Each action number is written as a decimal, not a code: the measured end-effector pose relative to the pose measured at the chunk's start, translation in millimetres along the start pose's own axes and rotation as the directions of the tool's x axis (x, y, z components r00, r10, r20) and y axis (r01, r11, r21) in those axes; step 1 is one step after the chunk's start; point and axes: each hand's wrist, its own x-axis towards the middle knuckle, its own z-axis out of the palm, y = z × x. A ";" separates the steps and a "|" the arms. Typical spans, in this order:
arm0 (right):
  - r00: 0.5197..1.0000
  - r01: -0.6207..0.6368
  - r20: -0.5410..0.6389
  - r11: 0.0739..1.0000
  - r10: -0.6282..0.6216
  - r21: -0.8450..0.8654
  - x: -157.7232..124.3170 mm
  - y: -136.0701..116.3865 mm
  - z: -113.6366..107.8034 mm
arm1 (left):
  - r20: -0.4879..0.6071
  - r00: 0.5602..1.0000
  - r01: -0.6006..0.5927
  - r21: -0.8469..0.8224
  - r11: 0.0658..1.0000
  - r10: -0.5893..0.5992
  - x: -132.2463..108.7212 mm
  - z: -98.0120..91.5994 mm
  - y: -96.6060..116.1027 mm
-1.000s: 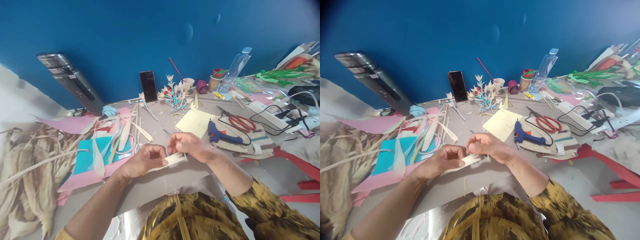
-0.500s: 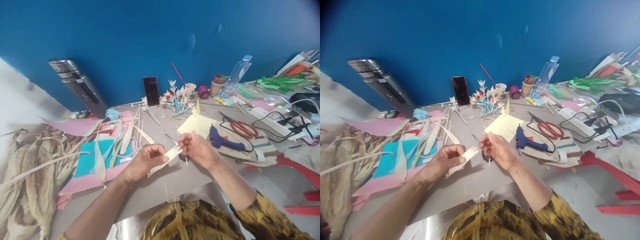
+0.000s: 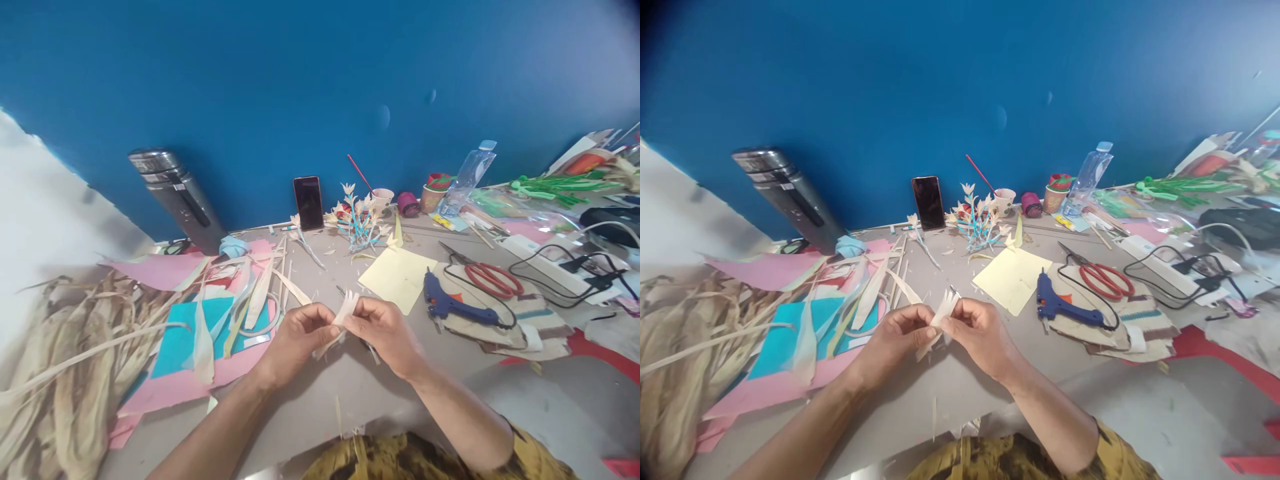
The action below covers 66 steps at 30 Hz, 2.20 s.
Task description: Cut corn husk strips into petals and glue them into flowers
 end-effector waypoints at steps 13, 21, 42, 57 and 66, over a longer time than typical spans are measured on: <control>1.000 -0.003 0.024 0.968 0.009 -0.251 1.1 -8.7 0.9 | -0.094 0.996 0.001 -0.049 0.999 -0.005 -0.8 3.1 7.5; 0.996 -0.005 -0.076 0.824 -0.046 -0.566 2.4 -12.9 -8.5 | -0.168 0.986 -0.035 -0.116 0.993 0.016 2.8 -3.6 0.7; 0.949 -0.297 -0.218 0.407 0.230 -0.864 -6.1 -18.7 -38.8 | -0.282 0.959 -0.043 -0.232 0.972 -0.024 6.6 -7.6 3.2; 0.971 -0.186 0.014 0.794 0.238 -0.578 -25.4 8.1 -45.6 | -0.222 0.975 -0.019 -0.152 0.988 -0.016 6.3 -12.3 0.9; 0.975 -0.112 0.064 0.724 0.212 -0.680 -16.6 3.4 -30.4 | -0.204 0.979 -0.023 -0.049 0.999 0.013 6.3 -11.1 0.1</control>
